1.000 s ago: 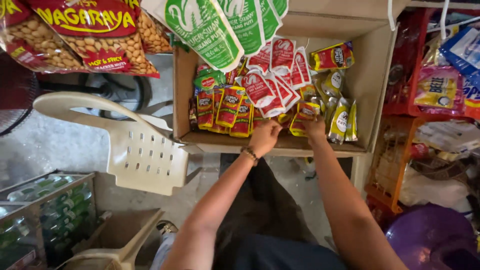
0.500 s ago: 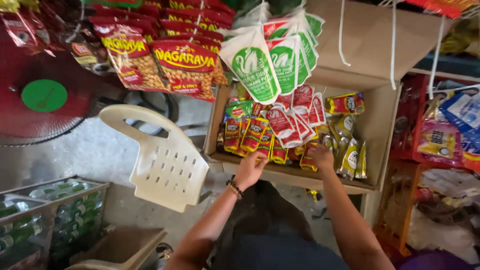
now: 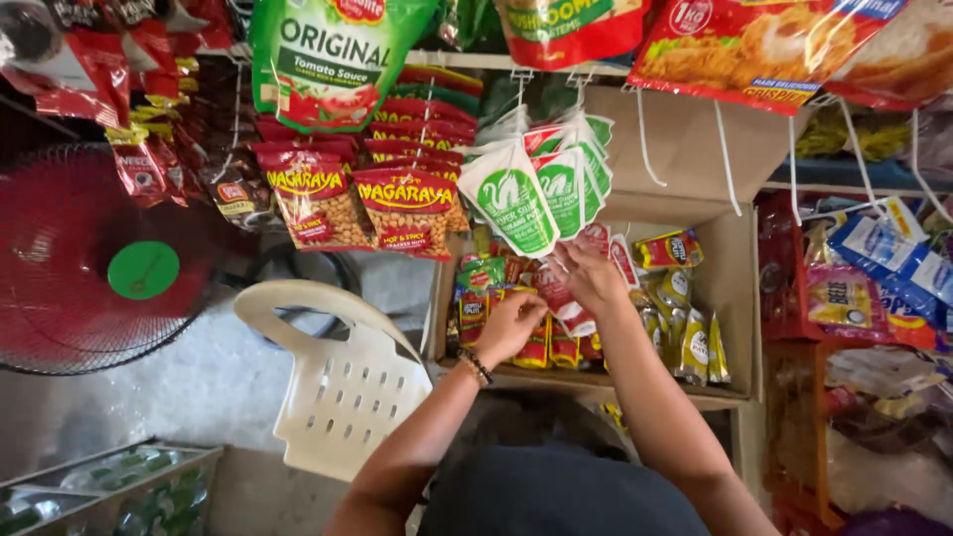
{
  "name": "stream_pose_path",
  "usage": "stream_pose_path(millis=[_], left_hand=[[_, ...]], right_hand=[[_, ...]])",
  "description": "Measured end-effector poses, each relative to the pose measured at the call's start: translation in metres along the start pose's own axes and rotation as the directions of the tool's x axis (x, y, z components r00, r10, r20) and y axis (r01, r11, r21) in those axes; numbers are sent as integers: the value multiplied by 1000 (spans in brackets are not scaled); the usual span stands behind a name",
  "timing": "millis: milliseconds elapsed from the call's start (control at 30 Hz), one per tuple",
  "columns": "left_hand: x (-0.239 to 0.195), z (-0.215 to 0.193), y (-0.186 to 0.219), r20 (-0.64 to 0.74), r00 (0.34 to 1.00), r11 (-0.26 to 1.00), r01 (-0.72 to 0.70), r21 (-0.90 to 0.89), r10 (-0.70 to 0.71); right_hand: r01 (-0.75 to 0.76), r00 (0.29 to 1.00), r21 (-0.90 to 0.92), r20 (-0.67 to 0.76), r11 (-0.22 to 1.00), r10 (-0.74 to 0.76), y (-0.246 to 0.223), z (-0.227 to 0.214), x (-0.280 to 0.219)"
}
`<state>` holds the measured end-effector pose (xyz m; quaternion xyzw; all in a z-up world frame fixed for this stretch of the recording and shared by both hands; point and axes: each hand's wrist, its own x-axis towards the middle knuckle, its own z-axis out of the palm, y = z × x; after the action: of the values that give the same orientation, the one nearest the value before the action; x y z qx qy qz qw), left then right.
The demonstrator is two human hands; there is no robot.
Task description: The person organizes sauce packets and plastic containers in a box, picking up individual packets and arranging them among existing items.
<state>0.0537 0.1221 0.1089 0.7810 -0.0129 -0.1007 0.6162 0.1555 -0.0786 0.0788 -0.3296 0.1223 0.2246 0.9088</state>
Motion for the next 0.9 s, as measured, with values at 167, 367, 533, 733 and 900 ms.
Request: stream_pose_path(millis=[167, 367, 533, 733, 900], left_hand=[[-4, 16, 5, 12, 998, 990, 70, -118, -70], [5, 20, -5, -5, 1000, 992, 18, -125, -19], [14, 18, 1, 0, 996, 970, 87, -228, -89], [34, 31, 18, -34, 999, 939, -11, -343, -1], [43, 24, 81, 123, 991, 635, 58, -770, 58]], right_hand=[[-38, 994, 146, 110, 989, 22, -1, 3, 19], [-99, 984, 226, 169, 969, 61, -23, 48, -2], [-104, 992, 156, 94, 982, 90, -31, 13, -7], [-129, 991, -82, -48, 988, 126, -56, 39, -38], [-30, 995, -363, -97, 931, -6, -63, 68, -66]])
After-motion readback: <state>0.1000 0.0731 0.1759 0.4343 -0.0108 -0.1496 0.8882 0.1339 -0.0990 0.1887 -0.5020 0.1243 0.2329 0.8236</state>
